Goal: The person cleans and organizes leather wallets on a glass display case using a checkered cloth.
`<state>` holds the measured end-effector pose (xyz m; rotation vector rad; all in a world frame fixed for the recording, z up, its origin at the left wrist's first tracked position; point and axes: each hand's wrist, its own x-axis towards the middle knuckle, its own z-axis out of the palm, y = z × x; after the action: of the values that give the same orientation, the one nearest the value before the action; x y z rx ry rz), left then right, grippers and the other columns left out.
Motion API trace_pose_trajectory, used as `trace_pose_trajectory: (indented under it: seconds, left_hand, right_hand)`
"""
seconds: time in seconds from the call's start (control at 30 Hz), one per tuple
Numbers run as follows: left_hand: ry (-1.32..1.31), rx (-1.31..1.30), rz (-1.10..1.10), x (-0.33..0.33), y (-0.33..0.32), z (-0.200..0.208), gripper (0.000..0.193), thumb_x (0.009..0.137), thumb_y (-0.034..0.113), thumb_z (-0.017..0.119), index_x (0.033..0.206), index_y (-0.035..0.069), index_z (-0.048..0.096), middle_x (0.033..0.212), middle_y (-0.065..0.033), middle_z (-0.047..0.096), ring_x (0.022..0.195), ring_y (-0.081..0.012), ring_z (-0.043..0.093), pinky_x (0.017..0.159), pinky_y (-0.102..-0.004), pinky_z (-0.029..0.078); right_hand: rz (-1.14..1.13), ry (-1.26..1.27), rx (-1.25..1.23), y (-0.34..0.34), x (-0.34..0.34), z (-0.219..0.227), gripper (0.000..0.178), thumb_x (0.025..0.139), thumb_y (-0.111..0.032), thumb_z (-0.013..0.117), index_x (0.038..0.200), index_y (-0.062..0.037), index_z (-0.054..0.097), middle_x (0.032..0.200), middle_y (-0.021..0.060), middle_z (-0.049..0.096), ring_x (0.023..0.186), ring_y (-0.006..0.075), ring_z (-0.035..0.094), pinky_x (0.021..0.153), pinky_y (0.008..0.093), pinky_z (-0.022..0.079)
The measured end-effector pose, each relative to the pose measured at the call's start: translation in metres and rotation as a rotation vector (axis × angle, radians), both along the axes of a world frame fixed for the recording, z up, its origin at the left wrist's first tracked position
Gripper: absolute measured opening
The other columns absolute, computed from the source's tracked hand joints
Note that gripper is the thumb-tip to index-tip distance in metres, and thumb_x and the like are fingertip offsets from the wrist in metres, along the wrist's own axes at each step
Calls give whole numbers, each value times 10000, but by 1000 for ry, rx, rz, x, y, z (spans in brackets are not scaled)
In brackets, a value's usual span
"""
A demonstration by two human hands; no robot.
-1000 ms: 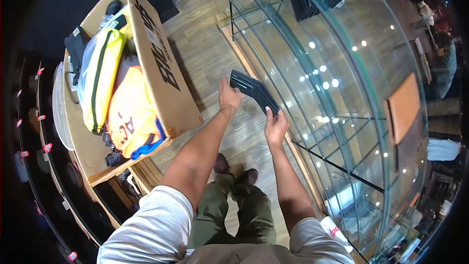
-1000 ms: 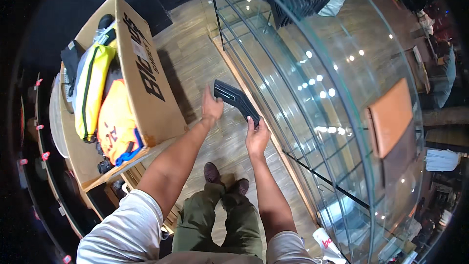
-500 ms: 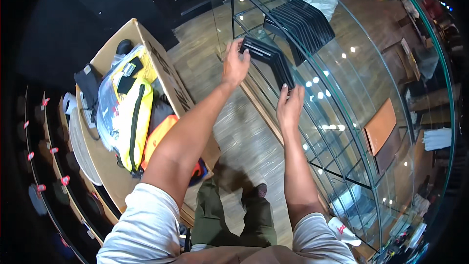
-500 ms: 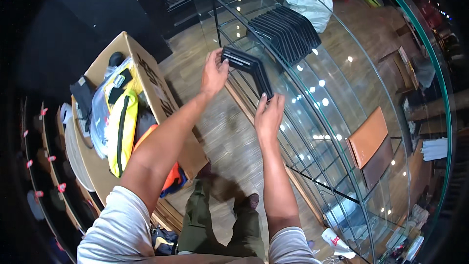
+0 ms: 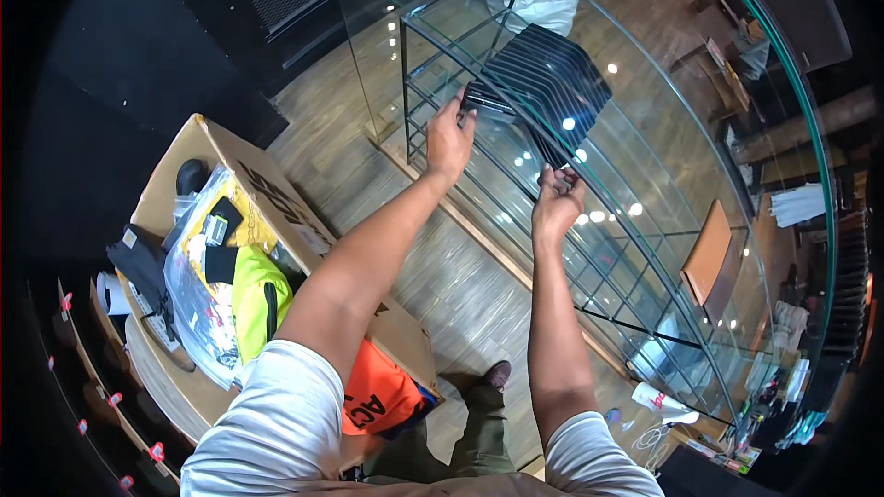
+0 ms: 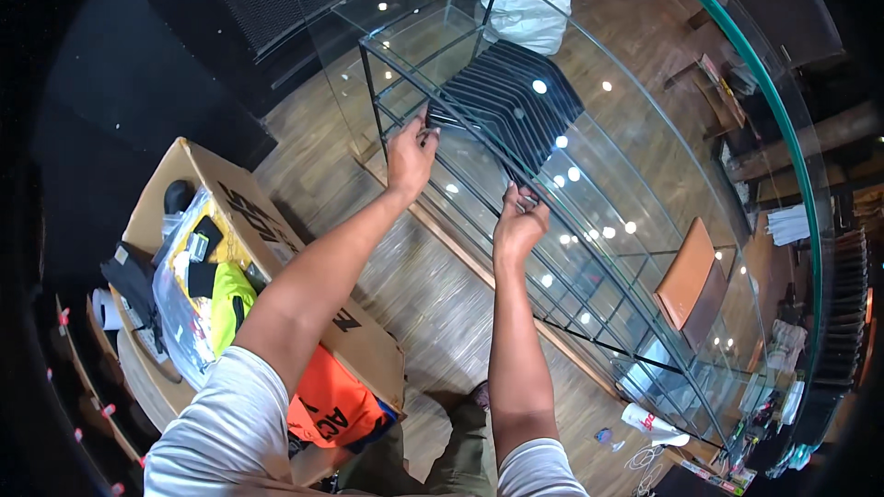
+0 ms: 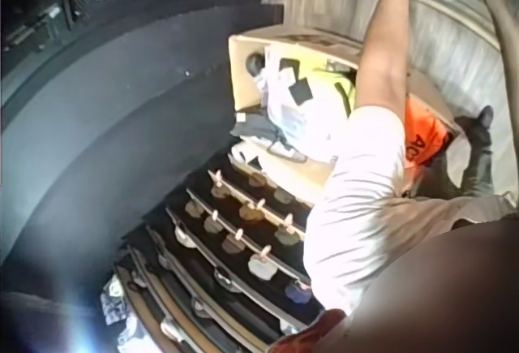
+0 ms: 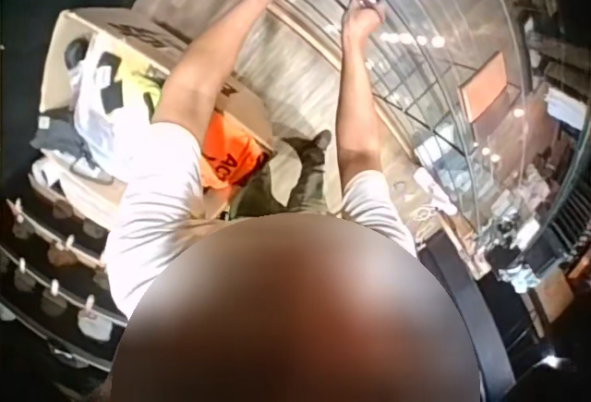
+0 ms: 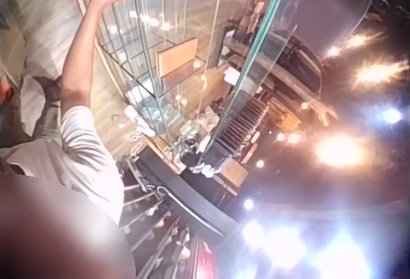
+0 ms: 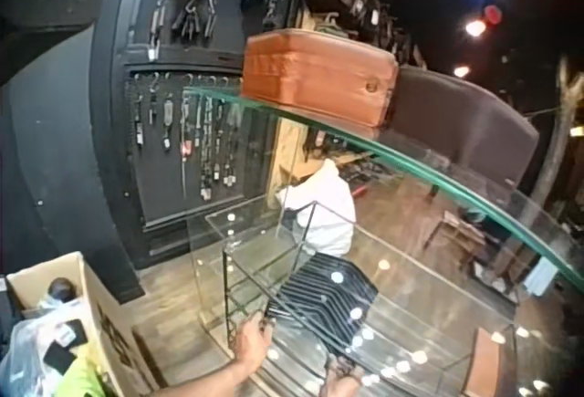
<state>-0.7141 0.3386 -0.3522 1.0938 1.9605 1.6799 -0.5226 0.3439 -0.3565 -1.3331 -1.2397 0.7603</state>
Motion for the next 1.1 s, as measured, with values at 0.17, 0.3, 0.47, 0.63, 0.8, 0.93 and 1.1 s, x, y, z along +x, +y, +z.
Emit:
trace_pose_trajectory:
  seconds: [0.17, 0.3, 0.47, 0.63, 0.8, 0.93, 1.1]
  left_hand:
    - [20, -112, -38, 3, 2, 12, 452, 892, 116, 645, 1327, 15, 575, 953, -231, 686, 799, -353, 656, 754, -397, 522]
    - [73, -153, -65, -4, 5, 15, 473, 903, 152, 619, 1342, -10, 550, 1040, -266, 677, 966, -420, 652, 851, -440, 518]
    - [124, -255, -156, -14, -2, 28, 549, 905, 186, 593, 1390, -44, 480, 1210, -299, 615, 1111, -440, 603, 987, -449, 479]
    - [160, -284, -104, -8, -44, 50, 507, 906, 199, 587, 1352, -34, 529, 1226, -285, 619, 1165, -411, 591, 1015, -425, 471]
    - [98, -493, -457, -28, -107, 71, 433, 917, 265, 617, 1266, 9, 626, 1164, -195, 687, 1086, -299, 667, 956, -367, 509]
    - [82, -435, -642, 0, -148, 140, 454, 933, 284, 628, 1292, 6, 609, 1101, -158, 713, 1015, -235, 681, 927, -342, 516]
    - [38, -264, -574, 40, -199, 253, 395, 967, 241, 610, 1281, 2, 612, 1138, -130, 705, 1031, -201, 669, 926, -340, 512]
  right_hand:
    - [-11, -23, -47, 6, 0, 7, 338, 902, -116, 731, 1146, 18, 539, 855, 44, 590, 693, 94, 599, 633, 240, 488]
    - [40, -15, -83, 11, 1, 1, 406, 901, -77, 713, 1241, 28, 518, 850, 51, 617, 693, 93, 626, 621, 240, 497]
    - [78, -213, 16, 4, 12, 6, 431, 875, -78, 721, 1259, 17, 548, 1001, 113, 633, 733, 133, 619, 653, 265, 512]
    - [120, -500, -21, -56, 44, 44, 327, 886, -110, 691, 1173, 3, 582, 1077, 146, 626, 816, 256, 675, 715, 334, 538]
    - [374, -308, -131, -141, 77, 102, 248, 923, -128, 651, 1138, -7, 628, 1056, 132, 681, 895, 198, 686, 771, 306, 551]
    - [497, -252, -263, -185, 139, 132, 219, 934, -129, 664, 1100, 14, 661, 956, 87, 718, 877, 142, 686, 766, 277, 542]
    - [772, -286, -262, -212, 205, 221, 271, 912, -188, 707, 1128, -27, 676, 975, 103, 718, 864, 175, 691, 796, 304, 552]
